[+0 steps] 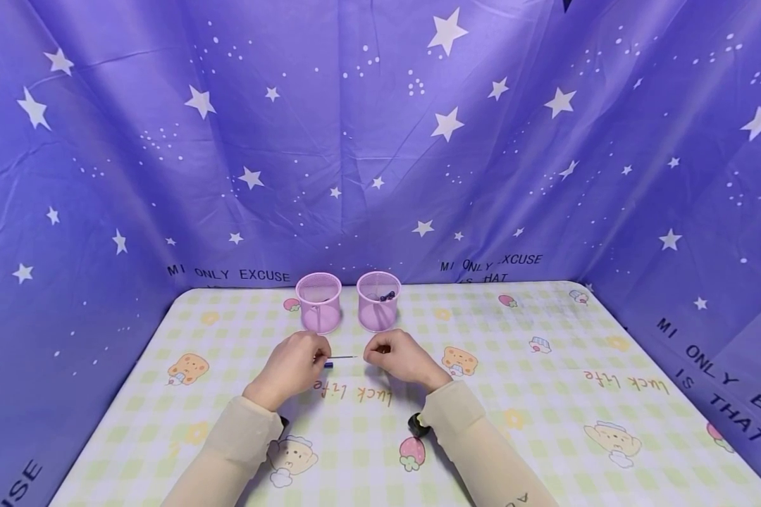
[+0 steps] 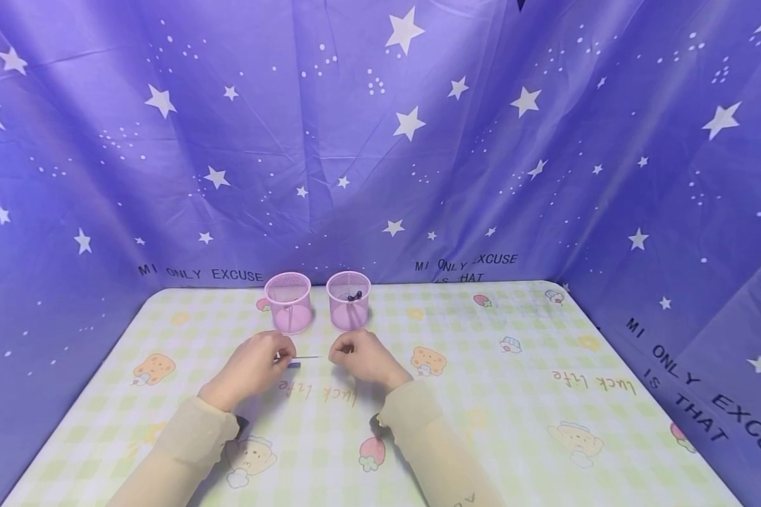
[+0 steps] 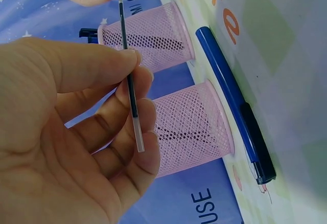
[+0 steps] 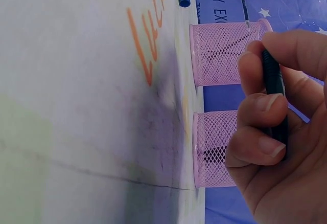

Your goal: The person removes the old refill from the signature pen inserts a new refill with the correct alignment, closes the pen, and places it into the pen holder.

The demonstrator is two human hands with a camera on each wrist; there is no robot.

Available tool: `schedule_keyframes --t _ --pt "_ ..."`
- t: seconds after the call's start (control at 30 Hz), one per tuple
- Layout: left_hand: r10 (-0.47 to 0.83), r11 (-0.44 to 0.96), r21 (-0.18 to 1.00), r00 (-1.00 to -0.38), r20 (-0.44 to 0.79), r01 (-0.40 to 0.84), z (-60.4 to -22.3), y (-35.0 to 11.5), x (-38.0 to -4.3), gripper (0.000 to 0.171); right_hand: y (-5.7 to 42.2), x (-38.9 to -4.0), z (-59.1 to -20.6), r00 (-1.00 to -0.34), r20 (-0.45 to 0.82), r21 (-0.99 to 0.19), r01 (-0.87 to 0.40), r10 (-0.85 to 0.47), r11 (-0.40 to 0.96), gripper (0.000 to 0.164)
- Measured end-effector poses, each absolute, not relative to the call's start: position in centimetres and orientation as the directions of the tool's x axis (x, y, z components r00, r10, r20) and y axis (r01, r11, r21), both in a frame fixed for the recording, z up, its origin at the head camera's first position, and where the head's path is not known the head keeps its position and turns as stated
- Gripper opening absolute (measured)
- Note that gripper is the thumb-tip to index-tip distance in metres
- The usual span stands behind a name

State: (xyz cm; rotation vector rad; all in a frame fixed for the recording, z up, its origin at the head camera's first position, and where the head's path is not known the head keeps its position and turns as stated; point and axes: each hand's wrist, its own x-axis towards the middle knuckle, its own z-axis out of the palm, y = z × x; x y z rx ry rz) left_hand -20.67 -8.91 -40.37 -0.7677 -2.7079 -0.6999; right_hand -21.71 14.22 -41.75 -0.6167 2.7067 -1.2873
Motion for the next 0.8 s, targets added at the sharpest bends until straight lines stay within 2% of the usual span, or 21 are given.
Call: schedule_keyframes --t 0.8 --pt "0.432 0.748 0.382 -0.835 0.341 0.543 -40.63 -8.59 -20.66 0.013 14.16 -21.88 -42.10 -0.907 0.103 -0.753 -0.340 -0.409 0.564 0.011"
